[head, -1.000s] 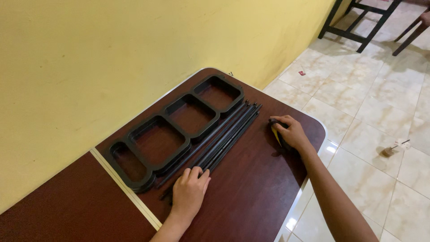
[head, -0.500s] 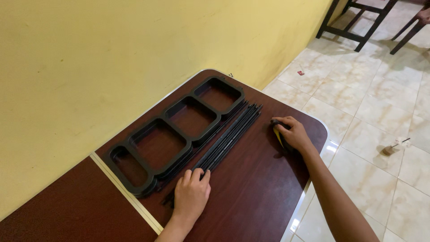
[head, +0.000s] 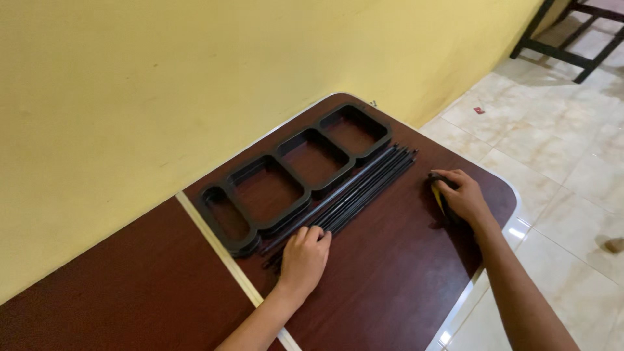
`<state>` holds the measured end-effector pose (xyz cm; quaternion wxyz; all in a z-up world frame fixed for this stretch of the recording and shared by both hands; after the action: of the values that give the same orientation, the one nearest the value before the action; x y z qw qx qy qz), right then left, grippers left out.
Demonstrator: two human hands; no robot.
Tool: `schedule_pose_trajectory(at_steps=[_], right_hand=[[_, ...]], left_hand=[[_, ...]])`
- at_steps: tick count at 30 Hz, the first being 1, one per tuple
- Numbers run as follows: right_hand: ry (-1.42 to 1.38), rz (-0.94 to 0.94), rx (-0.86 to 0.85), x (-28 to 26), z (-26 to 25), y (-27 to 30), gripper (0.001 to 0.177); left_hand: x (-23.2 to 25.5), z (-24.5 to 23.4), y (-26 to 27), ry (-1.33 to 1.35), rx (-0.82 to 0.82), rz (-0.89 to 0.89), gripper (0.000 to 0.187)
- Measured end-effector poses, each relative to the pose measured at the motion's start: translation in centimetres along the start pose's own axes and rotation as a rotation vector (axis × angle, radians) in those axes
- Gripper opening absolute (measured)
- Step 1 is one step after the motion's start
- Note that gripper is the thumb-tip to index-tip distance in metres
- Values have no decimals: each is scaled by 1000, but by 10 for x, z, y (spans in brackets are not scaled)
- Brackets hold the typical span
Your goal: The person repeatedly picks up black metal rods and slides a small black plastic cap onto each rod, then places the capped rod on the table. The process is repeated for multiple rods.
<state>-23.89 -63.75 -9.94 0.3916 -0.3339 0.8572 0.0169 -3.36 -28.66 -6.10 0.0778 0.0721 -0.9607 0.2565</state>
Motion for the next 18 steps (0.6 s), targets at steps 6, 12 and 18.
schedule_pose_trajectory(at_steps=[6,12,18], right_hand=[[115,-50,-1,-5,1,2,38],[222,-54,-35,-23,1,12,43],[77,-9,-188,-63,29,19,42]], left_hand=[[-10,-7,3,102,-95,-63,25],[-39,-46,36,86,-162,-116,23],[-91,-104,120,114,-330,-500,24]])
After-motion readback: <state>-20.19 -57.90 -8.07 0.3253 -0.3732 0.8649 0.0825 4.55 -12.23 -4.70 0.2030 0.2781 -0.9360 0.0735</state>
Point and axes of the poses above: each hand's wrist, its own y-axis away from the middle knuckle, its own z-axis out of the palm, x = y × z, the point moved 7 cm from there along -y, towards the middle knuckle, and after that the axes turned 4 degrees about -x, right-handed, at the moved point
